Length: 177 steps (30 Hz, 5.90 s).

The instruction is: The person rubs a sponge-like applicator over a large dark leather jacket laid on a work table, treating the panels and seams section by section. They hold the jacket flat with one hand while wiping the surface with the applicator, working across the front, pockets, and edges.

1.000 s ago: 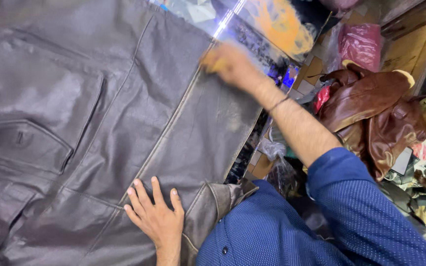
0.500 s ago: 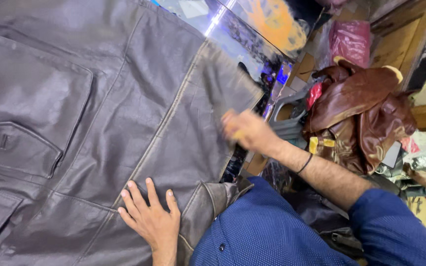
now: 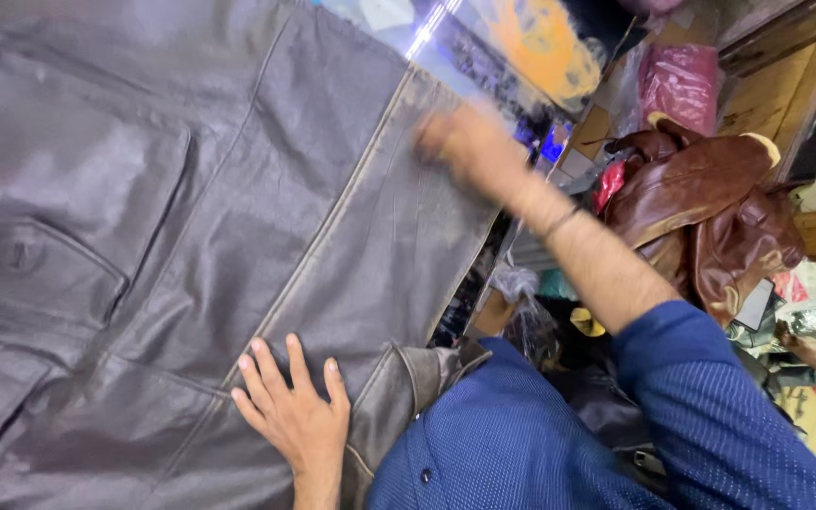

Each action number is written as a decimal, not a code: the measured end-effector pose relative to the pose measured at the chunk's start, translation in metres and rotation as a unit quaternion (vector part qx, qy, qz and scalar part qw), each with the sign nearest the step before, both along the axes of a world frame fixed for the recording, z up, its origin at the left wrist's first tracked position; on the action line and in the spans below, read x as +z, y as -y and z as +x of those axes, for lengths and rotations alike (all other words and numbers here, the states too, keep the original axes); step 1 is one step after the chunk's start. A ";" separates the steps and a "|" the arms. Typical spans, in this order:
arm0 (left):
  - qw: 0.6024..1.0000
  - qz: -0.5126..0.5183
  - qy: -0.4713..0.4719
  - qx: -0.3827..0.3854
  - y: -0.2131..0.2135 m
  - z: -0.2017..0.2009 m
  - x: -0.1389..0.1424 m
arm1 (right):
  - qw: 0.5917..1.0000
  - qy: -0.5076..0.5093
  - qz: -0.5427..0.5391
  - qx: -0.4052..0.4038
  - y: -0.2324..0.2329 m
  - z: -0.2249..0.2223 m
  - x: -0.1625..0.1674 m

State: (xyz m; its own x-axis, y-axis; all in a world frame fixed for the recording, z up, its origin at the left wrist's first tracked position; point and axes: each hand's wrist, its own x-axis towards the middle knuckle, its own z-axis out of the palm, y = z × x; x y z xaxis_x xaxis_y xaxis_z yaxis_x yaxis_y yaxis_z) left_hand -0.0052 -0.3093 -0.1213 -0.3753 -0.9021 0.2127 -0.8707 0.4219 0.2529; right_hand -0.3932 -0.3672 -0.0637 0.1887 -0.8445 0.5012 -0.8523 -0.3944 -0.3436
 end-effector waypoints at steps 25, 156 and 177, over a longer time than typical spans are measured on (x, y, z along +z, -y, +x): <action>1.000 0.012 0.012 -0.010 -0.004 0.003 -0.005 | 0.993 -0.106 0.051 -0.029 -0.124 -0.013 -0.050; 0.991 0.001 -0.122 0.060 0.011 -0.029 0.017 | 0.974 0.024 -0.081 -0.210 0.113 -0.281 -0.048; 0.995 -0.004 -0.083 0.050 0.004 -0.017 0.006 | 0.993 -0.007 0.105 -0.044 0.030 -0.313 -0.033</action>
